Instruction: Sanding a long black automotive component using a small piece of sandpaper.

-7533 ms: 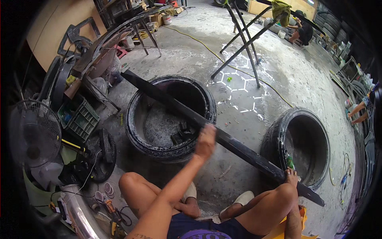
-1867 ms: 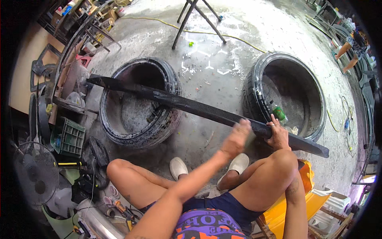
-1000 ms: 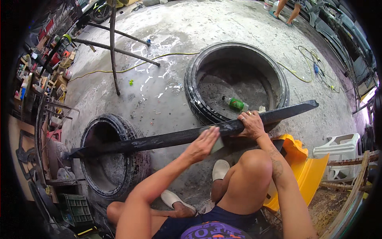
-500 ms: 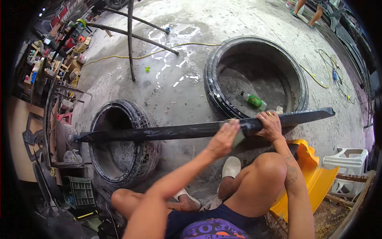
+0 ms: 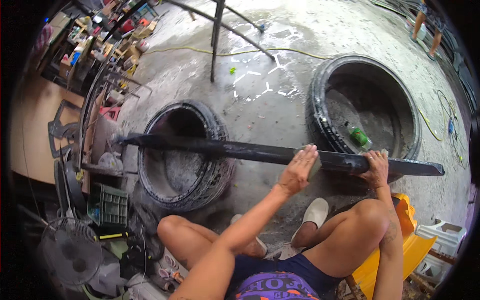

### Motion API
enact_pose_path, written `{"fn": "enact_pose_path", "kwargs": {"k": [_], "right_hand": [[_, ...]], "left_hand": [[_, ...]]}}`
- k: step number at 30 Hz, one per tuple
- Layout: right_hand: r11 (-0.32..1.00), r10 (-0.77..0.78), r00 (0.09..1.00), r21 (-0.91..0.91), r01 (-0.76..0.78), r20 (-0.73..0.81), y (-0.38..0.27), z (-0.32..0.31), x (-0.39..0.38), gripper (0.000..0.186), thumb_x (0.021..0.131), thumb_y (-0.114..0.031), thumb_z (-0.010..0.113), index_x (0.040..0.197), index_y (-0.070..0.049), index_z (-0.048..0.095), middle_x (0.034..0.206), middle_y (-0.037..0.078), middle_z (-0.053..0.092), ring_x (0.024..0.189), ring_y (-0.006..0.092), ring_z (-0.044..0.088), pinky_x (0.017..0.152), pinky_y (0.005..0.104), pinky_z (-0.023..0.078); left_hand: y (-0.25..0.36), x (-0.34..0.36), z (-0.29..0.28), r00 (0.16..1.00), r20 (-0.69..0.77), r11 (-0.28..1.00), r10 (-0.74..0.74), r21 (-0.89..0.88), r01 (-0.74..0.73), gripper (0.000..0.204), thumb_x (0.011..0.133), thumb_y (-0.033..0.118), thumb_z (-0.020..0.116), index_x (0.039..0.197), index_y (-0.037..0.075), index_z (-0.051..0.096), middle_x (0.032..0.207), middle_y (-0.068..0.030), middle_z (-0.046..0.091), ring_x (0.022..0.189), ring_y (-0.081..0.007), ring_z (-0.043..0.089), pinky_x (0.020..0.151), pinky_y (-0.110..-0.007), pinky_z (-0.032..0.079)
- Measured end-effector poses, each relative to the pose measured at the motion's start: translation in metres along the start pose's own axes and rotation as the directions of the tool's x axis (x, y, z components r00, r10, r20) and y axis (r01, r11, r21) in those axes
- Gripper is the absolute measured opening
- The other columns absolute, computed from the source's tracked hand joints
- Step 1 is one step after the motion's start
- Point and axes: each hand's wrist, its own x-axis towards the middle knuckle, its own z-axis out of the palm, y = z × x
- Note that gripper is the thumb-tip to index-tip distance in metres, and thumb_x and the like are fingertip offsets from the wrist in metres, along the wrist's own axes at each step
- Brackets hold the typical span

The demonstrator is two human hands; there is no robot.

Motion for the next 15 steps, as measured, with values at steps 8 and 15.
{"fn": "enact_pose_path", "kwargs": {"k": [8,15], "right_hand": [[1.000,-0.019,0.998,0.021,0.020,-0.066,-0.009,-0.002,0.010,0.068,0.052,-0.052,0.090,0.099,-0.010,0.066,0.095,0.009,0.063,0.096,0.0340,0.059,0.094,0.0473,0.041],[0.996,-0.084,0.987,-0.008,0.084,-0.136,0.005,0.009,0.002,0.066,0.054,-0.049,0.088,0.100,-0.010,0.064,0.098,0.009,0.064,0.099,0.0343,0.058,0.094,0.0447,0.041]], "left_hand": [[-0.086,-0.050,-0.053,0.844,-0.468,0.862,-0.260,0.282,0.422,0.050,0.096,0.009,0.054,0.142,-0.008,0.049,0.150,-0.0254,0.047,0.143,-0.0393,0.042,0.119,-0.048,0.032],[-0.145,-0.079,-0.118,0.886,-0.403,0.855,-0.228,0.352,0.380,0.045,0.101,0.013,0.047,0.141,-0.007,0.050,0.152,-0.0245,0.046,0.143,-0.0397,0.041,0.118,-0.048,0.031]]}}
